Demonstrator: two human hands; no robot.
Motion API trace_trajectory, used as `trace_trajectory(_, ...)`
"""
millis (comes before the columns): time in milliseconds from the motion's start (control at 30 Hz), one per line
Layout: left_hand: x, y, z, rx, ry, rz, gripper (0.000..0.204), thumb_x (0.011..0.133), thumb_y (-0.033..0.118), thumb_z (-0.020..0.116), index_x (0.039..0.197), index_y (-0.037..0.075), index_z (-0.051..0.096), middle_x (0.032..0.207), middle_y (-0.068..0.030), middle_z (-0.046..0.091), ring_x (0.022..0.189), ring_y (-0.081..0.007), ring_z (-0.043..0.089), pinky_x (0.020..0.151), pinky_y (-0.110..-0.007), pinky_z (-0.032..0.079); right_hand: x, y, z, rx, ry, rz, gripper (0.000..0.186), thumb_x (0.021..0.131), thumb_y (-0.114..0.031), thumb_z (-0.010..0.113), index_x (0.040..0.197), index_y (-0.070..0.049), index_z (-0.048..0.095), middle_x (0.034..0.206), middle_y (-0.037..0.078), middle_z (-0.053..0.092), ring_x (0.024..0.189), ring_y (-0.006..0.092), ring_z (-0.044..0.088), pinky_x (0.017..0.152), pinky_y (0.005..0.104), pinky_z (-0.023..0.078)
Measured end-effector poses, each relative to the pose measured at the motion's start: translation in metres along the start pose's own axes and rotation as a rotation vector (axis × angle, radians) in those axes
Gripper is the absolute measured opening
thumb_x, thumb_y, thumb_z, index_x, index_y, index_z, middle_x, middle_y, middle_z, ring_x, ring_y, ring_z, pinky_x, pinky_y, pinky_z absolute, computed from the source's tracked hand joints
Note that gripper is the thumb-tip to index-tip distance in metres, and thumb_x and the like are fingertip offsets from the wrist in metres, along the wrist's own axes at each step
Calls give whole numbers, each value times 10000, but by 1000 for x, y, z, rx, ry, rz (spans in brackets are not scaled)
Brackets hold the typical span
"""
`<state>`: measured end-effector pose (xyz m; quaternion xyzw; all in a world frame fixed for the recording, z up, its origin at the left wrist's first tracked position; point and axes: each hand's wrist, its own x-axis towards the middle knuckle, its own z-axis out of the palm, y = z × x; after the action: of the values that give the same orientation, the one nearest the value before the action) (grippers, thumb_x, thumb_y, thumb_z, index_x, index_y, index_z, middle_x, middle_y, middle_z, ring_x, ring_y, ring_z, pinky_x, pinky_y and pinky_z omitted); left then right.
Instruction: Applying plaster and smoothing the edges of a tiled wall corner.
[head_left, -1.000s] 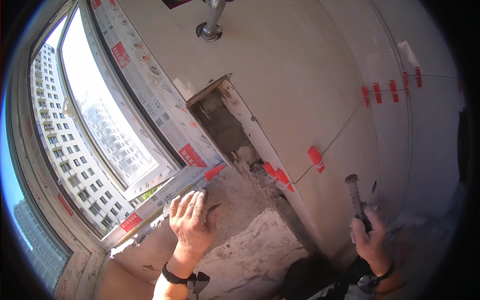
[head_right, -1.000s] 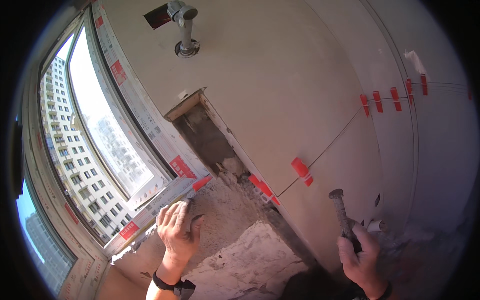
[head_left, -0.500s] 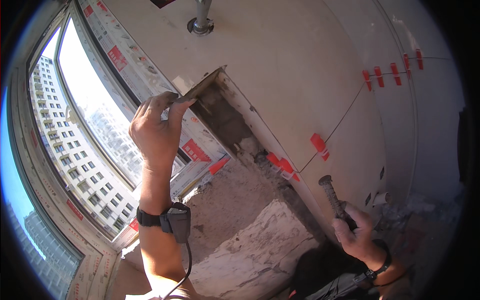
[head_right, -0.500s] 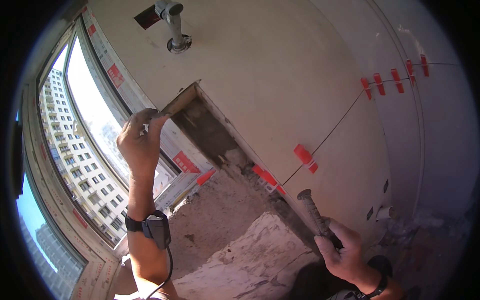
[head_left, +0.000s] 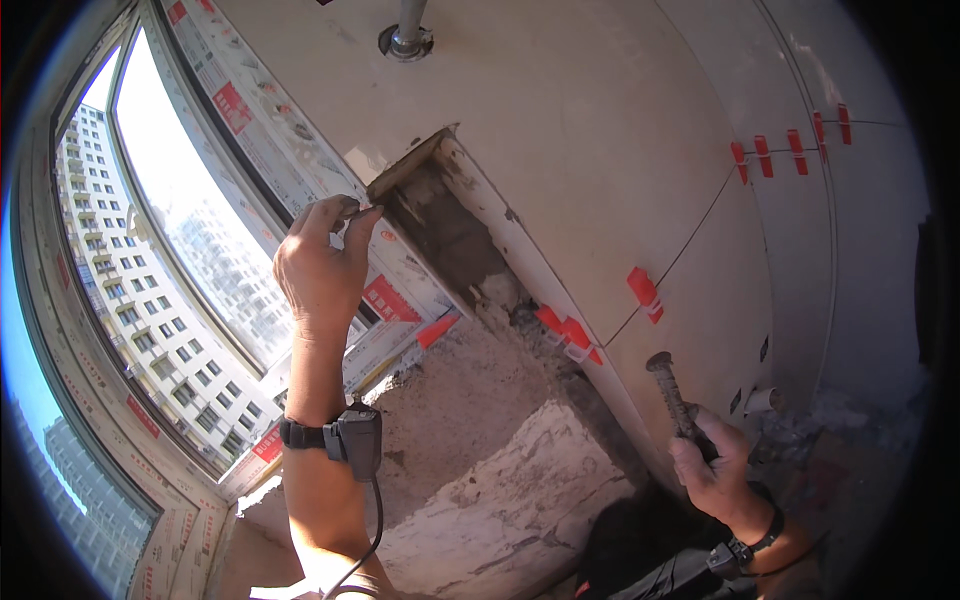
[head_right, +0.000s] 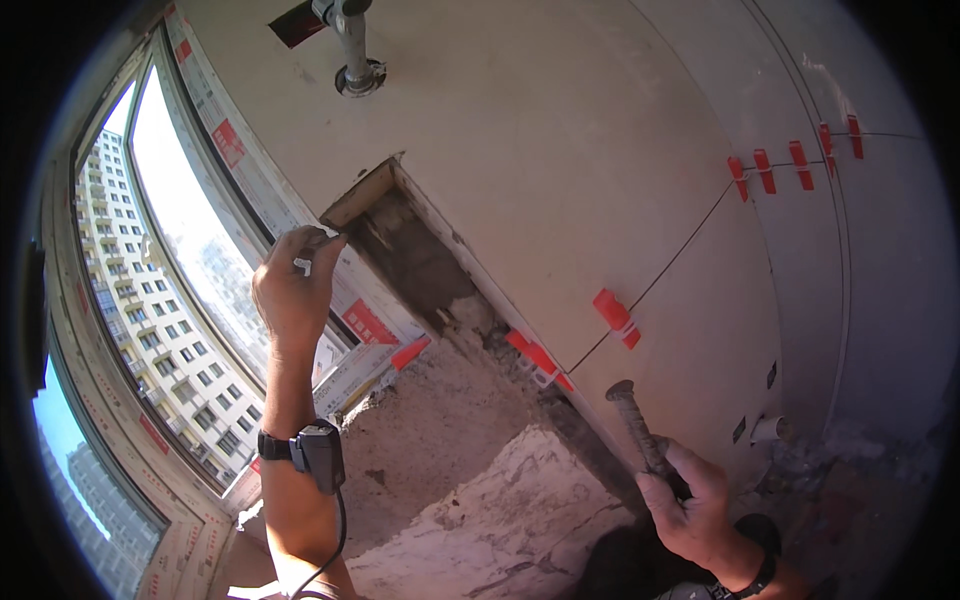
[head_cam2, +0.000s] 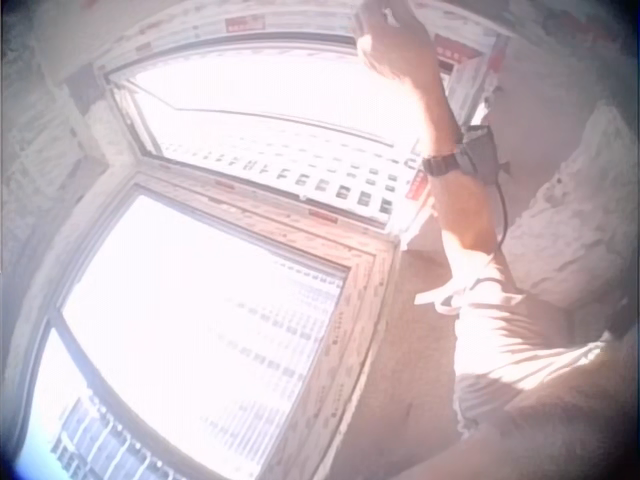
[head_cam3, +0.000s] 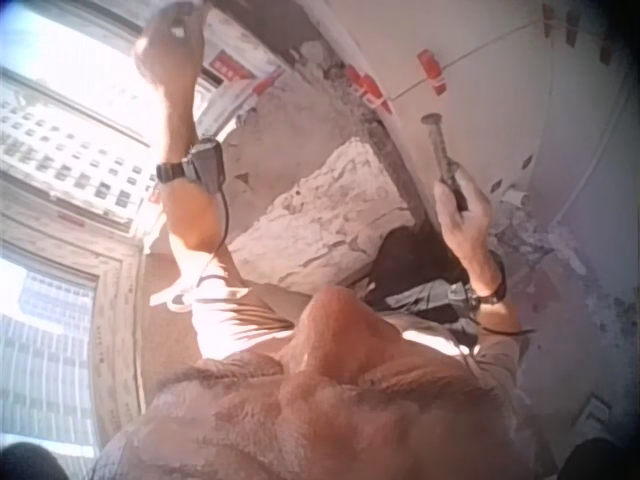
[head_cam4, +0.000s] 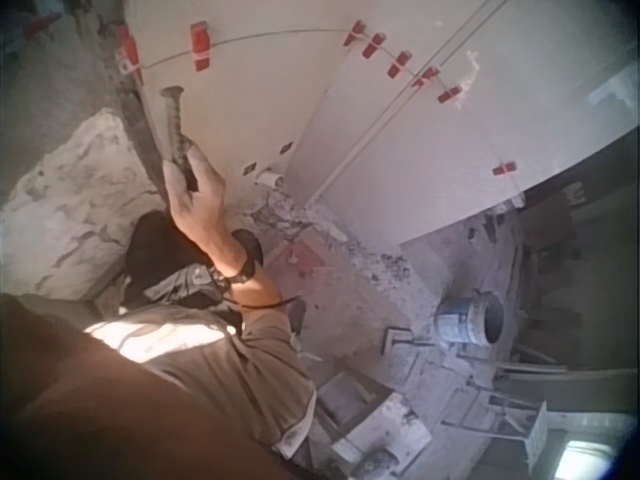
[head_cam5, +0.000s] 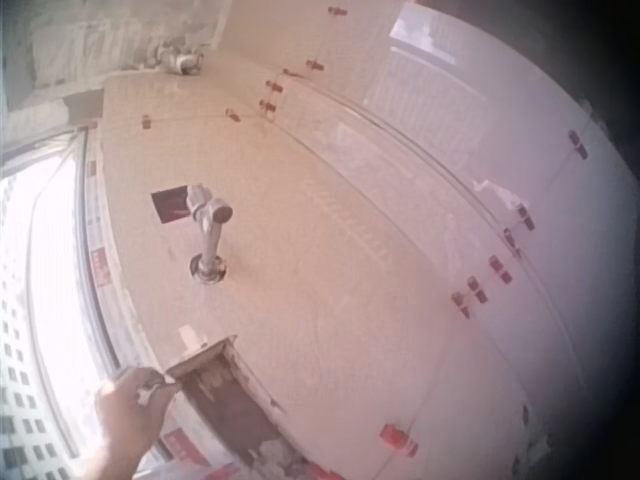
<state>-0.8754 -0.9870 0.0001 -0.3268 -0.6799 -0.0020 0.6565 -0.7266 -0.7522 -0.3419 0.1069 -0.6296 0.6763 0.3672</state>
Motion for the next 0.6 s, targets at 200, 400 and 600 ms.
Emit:
trace_trajectory(200, 14, 16, -13, -84, 162, 194, 131, 810, 81, 784, 893, 33, 694, 811, -75, 703, 719, -196, 692, 613, -273, 518, 2, -2, 2, -3, -4, 11, 293, 889, -64, 666, 1154, 50, 608, 776, 64, 621, 684, 125, 559, 649, 274, 473)
trace_trajectory(400, 7, 10, 2, -20, 153, 179, 151, 827, 127, 777, 906, 35, 688, 831, -87, 709, 733, -201, 699, 634, -295, 526, -1, -1, 0, -14, 1, 26, 288, 892, -77, 669, 1146, 46, 611, 777, 65, 614, 679, 131, 546, 652, 276, 468)
trace_trajectory(600, -5, 12, 12, -74, 94, -27, 283, 789, 255, 801, 944, 64, 663, 861, -75, 707, 761, -262, 692, 655, -353, 524, 15, -24, 4, -26, -62, -58, 309, 903, -94, 673, 1164, 55, 602, 771, 62, 609, 669, 128, 556, 643, 282, 480)
